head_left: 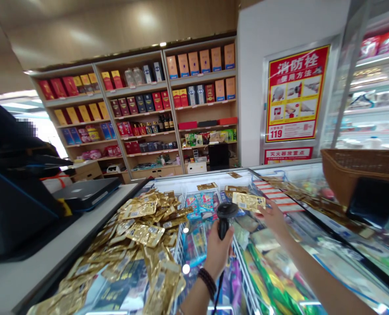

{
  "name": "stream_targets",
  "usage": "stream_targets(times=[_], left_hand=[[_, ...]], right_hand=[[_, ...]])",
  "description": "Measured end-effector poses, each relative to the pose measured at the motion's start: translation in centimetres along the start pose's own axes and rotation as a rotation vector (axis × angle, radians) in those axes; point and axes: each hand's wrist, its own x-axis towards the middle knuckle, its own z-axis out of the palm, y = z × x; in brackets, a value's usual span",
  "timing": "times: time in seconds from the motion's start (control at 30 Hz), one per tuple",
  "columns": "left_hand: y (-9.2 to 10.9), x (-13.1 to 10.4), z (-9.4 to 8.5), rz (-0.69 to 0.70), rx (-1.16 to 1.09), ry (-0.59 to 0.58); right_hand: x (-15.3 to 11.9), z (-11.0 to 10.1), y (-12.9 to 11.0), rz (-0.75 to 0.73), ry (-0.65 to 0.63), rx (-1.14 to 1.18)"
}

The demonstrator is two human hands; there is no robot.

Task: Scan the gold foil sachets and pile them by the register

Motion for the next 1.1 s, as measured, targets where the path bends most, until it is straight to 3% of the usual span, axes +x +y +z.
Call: stream_targets(times=[0.57,0.83,1.0,1.1], left_hand=[[0.6,-0.6,0.4,-0.007,0.018,-0.006],[2.1,-0.7,0.5,-0.020,0.002,0.057],[3.3,0.0,-1.2,0.009,-0.004,0.165],[4.5,-0.2,-3.5,0.060,-0.021,0.230]], right_hand=[[-0.3,0.2,-0.3,-0.001,0.026,0.037],[-0.1,0.3,0.0,-0.001,0.070,0.055],[0.6,0.8,0.1,0.044,0.092,0.107],[0.2,3.0,0.9,0.110,0.043,0.161]])
